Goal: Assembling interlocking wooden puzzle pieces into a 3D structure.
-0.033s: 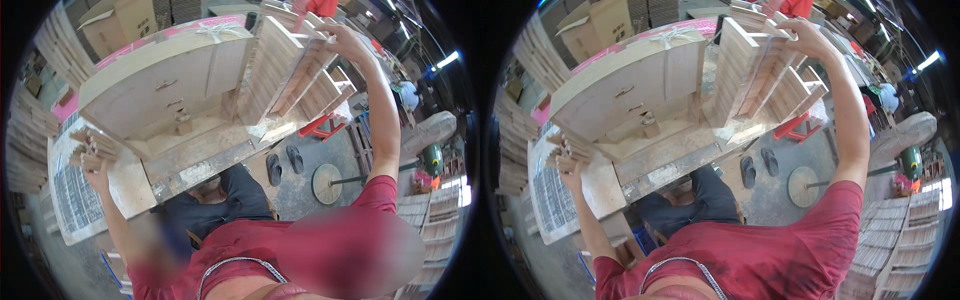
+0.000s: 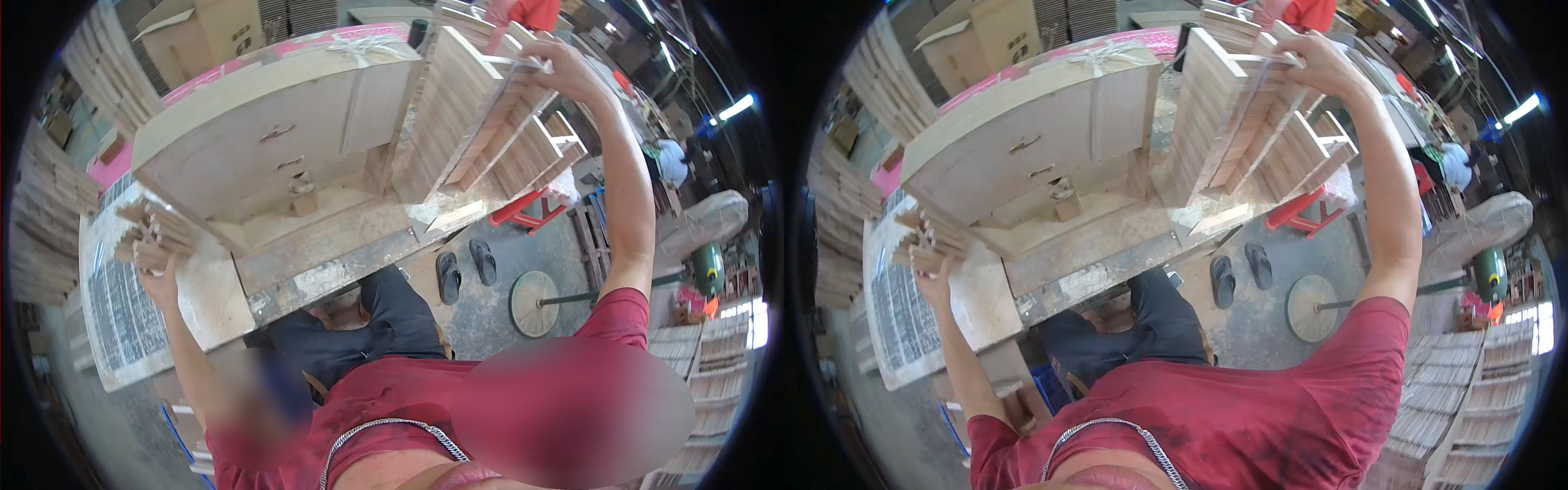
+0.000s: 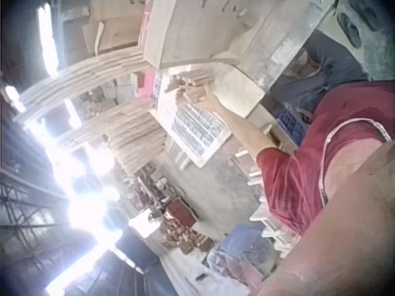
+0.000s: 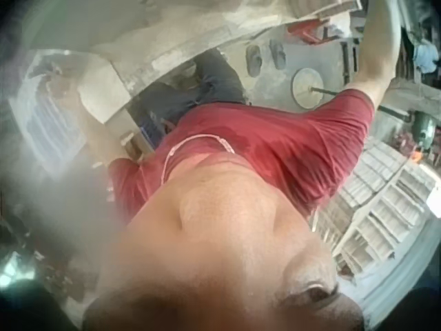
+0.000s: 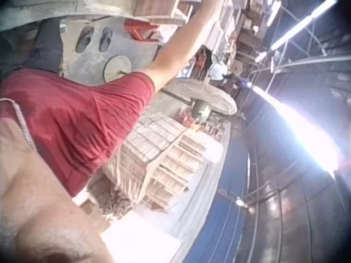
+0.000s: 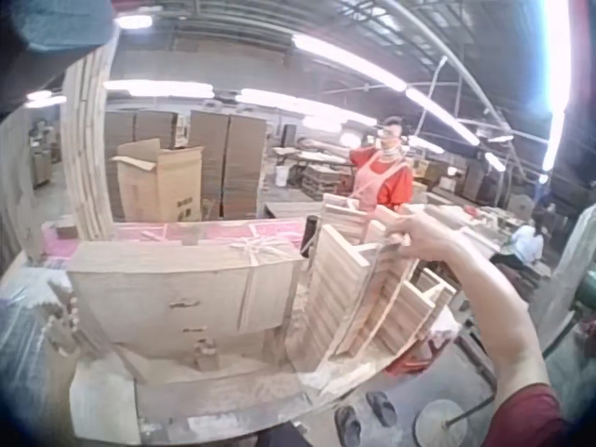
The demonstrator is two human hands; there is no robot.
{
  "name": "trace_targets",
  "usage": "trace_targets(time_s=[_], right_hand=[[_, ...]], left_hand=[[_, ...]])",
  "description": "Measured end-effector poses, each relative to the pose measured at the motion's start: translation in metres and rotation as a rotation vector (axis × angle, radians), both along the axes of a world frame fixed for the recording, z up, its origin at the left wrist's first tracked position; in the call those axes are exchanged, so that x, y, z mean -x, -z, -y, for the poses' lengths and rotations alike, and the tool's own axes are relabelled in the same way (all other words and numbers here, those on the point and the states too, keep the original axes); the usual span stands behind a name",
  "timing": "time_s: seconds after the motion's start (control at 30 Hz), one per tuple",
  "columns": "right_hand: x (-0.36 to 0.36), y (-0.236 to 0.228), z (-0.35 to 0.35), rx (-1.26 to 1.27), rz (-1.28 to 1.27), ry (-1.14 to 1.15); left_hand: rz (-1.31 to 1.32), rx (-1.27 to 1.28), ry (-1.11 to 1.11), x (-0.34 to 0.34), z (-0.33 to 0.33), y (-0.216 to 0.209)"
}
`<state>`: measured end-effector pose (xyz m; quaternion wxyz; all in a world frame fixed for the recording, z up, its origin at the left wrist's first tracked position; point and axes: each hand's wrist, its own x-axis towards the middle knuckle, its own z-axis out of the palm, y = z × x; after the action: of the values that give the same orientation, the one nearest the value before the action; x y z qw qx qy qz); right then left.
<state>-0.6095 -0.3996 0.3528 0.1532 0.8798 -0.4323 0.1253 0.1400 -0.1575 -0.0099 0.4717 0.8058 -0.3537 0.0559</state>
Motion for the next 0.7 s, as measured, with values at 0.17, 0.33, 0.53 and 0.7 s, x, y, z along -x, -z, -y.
trace_targets(time_s=[0.17,0.33,0.53,0.7], right_hand=[[0.006,0.000,0.035,-0.204,-0.016,-0.031],[-0.022,-0.012,0.022,-0.169,-0.041,-0.093],[0.058,-0.011,0.012,-0.057,-0.005,-0.002],[0.005,0.003,0.037,-0.160,-0.122,-0.147]], left_hand=[[0.023,-0.254,-0.147,0.043,-0.078,-0.037],[0.031,-0.125,-0.167,0.075,-0.239,-0.071],[0.099,-0.420,-0.272,0.087,-0.307,-0.109],[-0.094,-0.542,-0.257,0.069,-0.420,-0.068]])
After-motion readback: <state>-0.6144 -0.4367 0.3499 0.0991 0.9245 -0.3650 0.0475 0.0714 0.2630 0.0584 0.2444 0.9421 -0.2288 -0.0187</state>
